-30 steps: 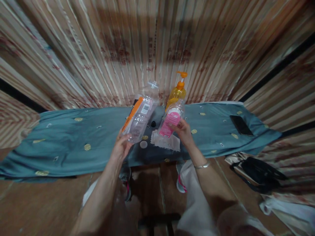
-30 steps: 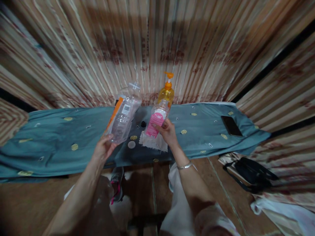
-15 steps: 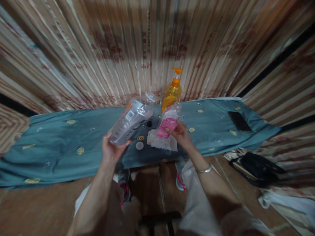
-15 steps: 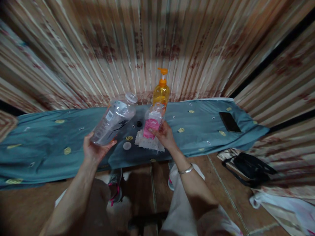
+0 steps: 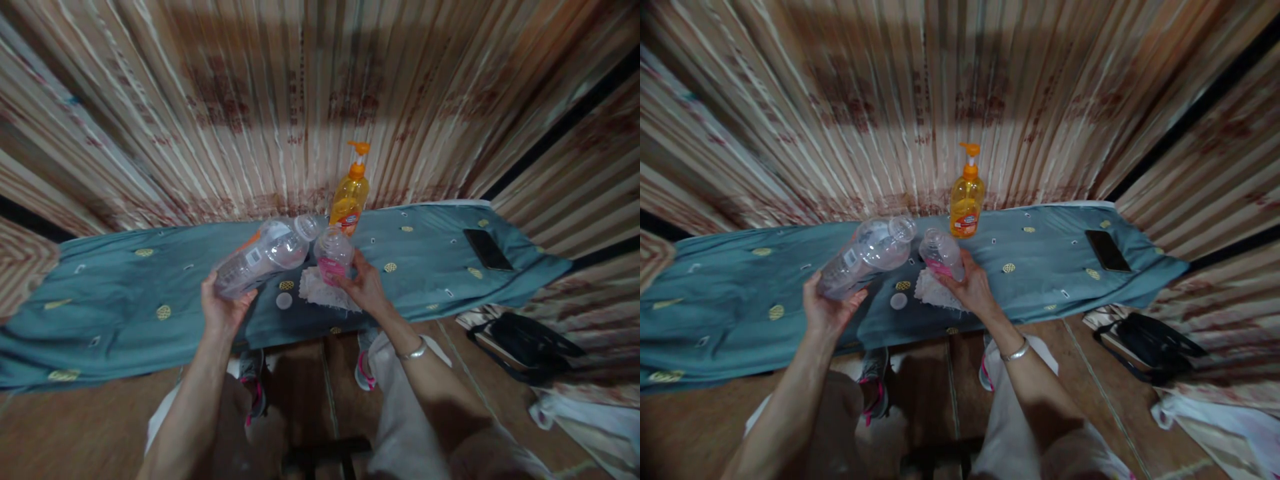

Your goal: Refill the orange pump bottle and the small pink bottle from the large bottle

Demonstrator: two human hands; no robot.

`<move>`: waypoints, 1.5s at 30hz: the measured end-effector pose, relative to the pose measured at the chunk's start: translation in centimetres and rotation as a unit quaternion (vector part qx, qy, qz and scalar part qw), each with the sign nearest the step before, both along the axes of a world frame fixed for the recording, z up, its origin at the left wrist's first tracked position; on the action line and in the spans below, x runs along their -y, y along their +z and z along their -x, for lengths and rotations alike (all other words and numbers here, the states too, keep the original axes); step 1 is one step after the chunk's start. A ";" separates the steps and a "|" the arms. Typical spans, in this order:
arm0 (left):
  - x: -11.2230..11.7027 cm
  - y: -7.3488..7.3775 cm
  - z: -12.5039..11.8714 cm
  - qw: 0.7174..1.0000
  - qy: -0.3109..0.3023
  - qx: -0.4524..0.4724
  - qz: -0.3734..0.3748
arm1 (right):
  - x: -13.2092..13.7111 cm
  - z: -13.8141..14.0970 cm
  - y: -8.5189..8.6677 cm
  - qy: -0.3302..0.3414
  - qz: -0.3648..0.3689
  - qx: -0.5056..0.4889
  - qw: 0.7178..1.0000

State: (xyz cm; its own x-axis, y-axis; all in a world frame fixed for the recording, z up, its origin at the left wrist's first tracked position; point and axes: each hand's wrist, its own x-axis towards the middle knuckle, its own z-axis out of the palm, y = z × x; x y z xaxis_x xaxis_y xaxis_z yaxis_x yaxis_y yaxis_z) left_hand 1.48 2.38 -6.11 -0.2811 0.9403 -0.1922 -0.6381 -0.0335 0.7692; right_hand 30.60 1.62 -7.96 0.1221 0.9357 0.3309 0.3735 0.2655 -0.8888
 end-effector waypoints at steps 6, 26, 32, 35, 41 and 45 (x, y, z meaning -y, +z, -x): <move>-0.3 0.2 0.6 0.999 0.030 -0.015 -0.009 | 0.0 0.1 0.1 -0.010 -0.020 0.031 0.999; -1.1 1.2 2.1 0.994 0.080 -0.034 -0.074 | -0.4 -0.1 -1.4 0.004 -0.056 0.213 0.975; -1.6 1.4 2.7 0.989 0.102 -0.047 -0.099 | -0.5 -0.1 -1.5 0.009 -0.042 0.215 0.976; -1.9 1.8 2.7 0.987 0.114 -0.046 -0.102 | -0.5 0.0 -1.5 0.007 -0.036 0.218 0.975; -2.4 2.4 2.6 0.982 0.134 -0.071 -0.114 | -0.5 0.1 -1.5 0.004 -0.030 0.209 0.978; -2.6 2.7 2.4 0.981 0.130 -0.084 -0.120 | -0.3 0.2 -1.2 0.009 -0.021 0.185 0.983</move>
State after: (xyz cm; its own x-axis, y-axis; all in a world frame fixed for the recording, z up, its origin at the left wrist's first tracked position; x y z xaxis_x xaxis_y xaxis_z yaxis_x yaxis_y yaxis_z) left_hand -0.96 5.02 -3.43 -0.5264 0.8449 0.0952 -0.4496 -0.3716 0.8123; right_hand 30.38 1.92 -9.20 -0.0293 0.9210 0.3885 0.6639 0.3085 -0.6813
